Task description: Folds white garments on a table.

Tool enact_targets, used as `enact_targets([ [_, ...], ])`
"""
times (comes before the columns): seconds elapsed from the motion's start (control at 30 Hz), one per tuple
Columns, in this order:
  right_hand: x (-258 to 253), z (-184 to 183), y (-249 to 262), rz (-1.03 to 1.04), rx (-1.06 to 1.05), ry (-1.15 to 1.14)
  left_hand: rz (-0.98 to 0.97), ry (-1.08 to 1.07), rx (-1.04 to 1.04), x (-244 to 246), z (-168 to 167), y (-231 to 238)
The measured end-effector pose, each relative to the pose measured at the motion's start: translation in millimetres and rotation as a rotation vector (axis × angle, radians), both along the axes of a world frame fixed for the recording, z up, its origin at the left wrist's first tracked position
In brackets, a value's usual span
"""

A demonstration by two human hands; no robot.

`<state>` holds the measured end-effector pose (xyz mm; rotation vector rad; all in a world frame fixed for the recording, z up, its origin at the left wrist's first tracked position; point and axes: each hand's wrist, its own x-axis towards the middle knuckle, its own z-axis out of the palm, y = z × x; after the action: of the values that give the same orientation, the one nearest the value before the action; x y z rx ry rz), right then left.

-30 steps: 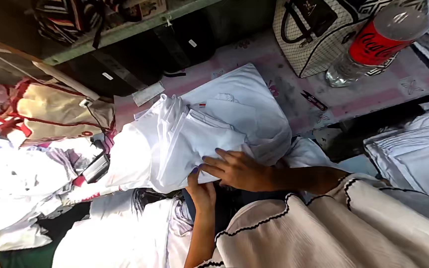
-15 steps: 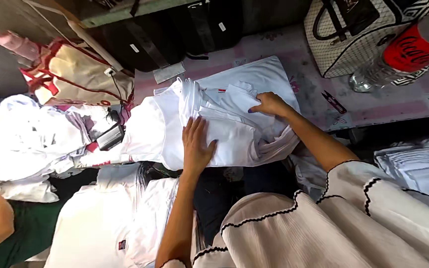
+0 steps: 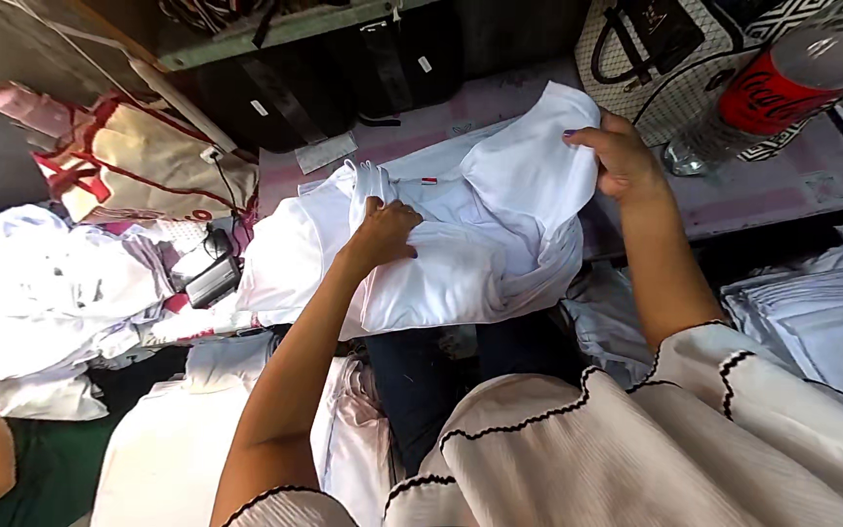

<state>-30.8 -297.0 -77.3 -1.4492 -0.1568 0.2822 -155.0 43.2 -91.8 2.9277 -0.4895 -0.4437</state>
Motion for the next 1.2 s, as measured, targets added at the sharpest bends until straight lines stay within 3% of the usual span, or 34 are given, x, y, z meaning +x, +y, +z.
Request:
enact_targets([
  [0.13,-3.8,1.3,4.3,-0.116,0.060,0.054,-0.081,-0.125,-0.094,-39.1,16.5,-8.4],
  [0.23,-17.9,0.3,24.0,-0.110,0.050,-0.097,-0.210,-0.311,-0.181,-71.2,47.4,-20.4],
  [0.4,-103.9,9.5,78.2,0.249,-0.143,-0.620,-0.424,-0.484,-0.255,-81.2,102.0,-49.0],
  [0.47,-131.5,15.2,88.3,0.413,-0.082,-0.653,-0.453,-0.502,-0.275,-80.1,114.2,-55.4],
  [0.57,-139.2,25.0,72.7,0.633,-0.035,-0.503,-0.427,-0.525,-0.295,-81.8,120.5,-60.1],
  [0.67,-154.7,50.6,51.8,0.743,-0.308,-0.453,-0.399,-0.571,-0.334,-84.9,116.5,-67.1],
  [0.73,-170.7,59.3,49.0,0.627,-0.526,-0.578,-0.421,-0.600,-0.381,-86.8,117.1,-73.3],
  [0.83,-181.7,52.3,42.8,0.416,-0.531,-0.828,-0.423,-0.431,-0.651,-77.4,119.8,-66.7],
  [0.93,-183.6,42.7,31.0,0.425,-0.354,-1.004,-0.364,0.010,-1.019,-33.9,116.4,-33.1],
  [0.97,-185.0,40.6,27.7,0.448,-0.305,-1.054,-0.356,0.060,-1.037,-13.7,111.3,-27.3],
  [1.07,-183.4,41.2,16.4,0.475,-0.235,-1.163,-0.393,0.042,-0.599,42.8,75.2,-33.7],
  [1.2,-166.9,58.1,-13.9,0.371,-0.263,-1.142,-0.508,0.318,-0.209,82.8,31.5,-47.4],
])
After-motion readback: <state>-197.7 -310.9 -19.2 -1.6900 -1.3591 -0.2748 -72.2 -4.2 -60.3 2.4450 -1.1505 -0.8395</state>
